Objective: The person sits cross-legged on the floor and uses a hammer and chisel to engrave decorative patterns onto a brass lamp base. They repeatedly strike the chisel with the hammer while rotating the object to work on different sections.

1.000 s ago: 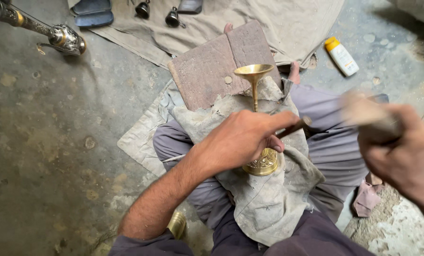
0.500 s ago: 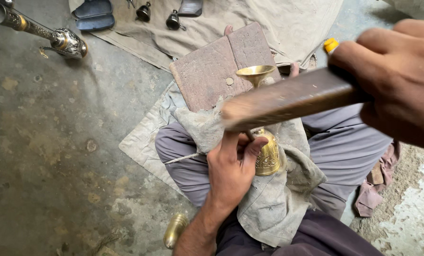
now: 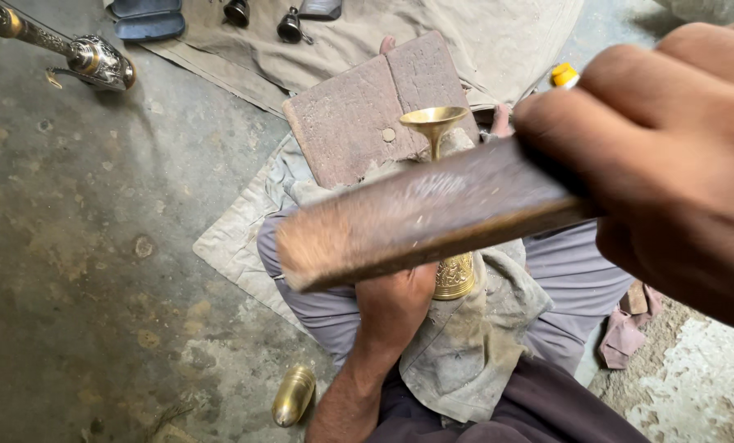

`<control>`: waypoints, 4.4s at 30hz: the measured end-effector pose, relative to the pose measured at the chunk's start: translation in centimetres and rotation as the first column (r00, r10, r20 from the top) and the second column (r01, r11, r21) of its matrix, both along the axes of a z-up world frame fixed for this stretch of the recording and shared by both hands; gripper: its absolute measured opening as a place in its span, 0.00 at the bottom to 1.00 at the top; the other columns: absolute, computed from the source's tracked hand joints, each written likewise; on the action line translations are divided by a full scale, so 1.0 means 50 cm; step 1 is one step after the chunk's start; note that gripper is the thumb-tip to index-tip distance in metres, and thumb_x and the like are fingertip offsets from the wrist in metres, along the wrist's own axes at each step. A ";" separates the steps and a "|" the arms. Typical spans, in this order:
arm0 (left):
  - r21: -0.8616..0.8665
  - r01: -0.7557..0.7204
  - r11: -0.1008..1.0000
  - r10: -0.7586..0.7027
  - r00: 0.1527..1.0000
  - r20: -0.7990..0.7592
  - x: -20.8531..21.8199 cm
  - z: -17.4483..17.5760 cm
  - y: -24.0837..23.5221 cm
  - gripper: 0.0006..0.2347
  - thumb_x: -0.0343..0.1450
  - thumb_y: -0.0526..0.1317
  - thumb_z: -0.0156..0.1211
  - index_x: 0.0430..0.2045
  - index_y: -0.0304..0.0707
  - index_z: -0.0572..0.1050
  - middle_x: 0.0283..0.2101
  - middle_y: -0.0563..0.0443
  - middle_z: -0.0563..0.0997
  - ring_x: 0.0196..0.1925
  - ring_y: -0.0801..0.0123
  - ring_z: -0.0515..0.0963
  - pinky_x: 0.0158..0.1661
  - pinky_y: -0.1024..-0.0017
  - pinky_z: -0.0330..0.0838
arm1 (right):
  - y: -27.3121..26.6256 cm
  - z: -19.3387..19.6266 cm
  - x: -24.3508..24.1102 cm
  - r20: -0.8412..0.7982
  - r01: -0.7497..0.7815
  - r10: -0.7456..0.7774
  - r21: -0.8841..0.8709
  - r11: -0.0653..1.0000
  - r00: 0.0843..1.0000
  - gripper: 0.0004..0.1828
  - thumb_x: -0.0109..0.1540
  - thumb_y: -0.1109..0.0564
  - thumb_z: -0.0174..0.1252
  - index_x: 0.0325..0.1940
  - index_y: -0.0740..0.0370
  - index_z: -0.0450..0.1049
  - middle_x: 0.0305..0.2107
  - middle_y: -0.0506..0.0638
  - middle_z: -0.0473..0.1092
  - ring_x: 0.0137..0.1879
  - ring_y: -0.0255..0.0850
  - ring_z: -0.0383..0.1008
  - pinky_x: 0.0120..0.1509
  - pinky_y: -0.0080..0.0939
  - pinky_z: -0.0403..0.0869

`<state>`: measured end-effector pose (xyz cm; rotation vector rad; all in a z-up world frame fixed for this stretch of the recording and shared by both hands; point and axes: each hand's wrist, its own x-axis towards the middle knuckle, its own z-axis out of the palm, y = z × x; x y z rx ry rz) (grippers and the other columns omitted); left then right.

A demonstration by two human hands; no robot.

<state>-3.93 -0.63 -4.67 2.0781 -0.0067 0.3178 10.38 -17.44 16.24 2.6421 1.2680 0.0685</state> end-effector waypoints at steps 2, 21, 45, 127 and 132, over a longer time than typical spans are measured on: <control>-0.070 0.057 0.996 -0.057 0.998 -0.010 0.020 0.010 0.005 0.07 0.77 0.39 0.62 0.43 0.37 0.74 0.34 0.48 0.85 0.31 0.70 0.87 0.31 0.76 0.82 | -0.026 -0.011 0.000 -0.100 0.070 -0.049 0.220 0.973 0.994 0.25 0.52 0.63 0.61 0.54 0.62 0.76 0.35 0.54 0.74 0.38 0.44 0.75 0.42 0.45 0.74; -0.035 0.603 0.797 -0.591 0.766 -0.255 0.156 0.122 0.028 0.12 0.75 0.36 0.62 0.51 0.41 0.71 0.35 0.44 0.84 0.40 0.61 0.88 0.37 0.65 0.80 | -0.288 -0.270 -0.087 -0.428 0.589 -0.478 0.175 0.789 0.767 0.28 0.44 0.72 0.61 0.50 0.70 0.74 0.35 0.62 0.74 0.41 0.54 0.78 0.46 0.49 0.76; 0.000 0.619 0.785 -0.609 0.771 -0.185 0.135 0.107 0.055 0.17 0.71 0.29 0.60 0.54 0.47 0.73 0.34 0.49 0.83 0.38 0.61 0.87 0.37 0.64 0.78 | -0.331 -0.328 -0.196 -0.587 0.735 -0.465 0.393 0.553 0.663 0.14 0.66 0.70 0.60 0.56 0.72 0.67 0.41 0.60 0.73 0.45 0.46 0.77 0.52 0.44 0.76; -0.219 -0.654 0.724 0.456 0.692 -0.559 -0.366 -0.482 0.454 0.19 0.73 0.49 0.64 0.49 0.31 0.73 0.44 0.49 0.80 0.45 0.70 0.77 0.48 0.71 0.73 | -0.452 -0.728 -0.265 -0.772 0.991 -0.635 -0.056 0.118 0.032 0.23 0.63 0.55 0.70 0.49 0.80 0.74 0.39 0.67 0.75 0.39 0.49 0.76 0.43 0.47 0.75; -0.179 -0.734 0.655 0.527 0.614 -0.588 -0.392 -0.510 0.444 0.23 0.68 0.47 0.70 0.49 0.30 0.71 0.42 0.46 0.79 0.42 0.67 0.77 0.44 0.68 0.75 | -0.439 -0.744 -0.256 -0.756 0.963 -0.636 -0.261 0.073 -0.156 0.27 0.69 0.42 0.64 0.48 0.75 0.79 0.40 0.66 0.76 0.43 0.53 0.75 0.50 0.51 0.71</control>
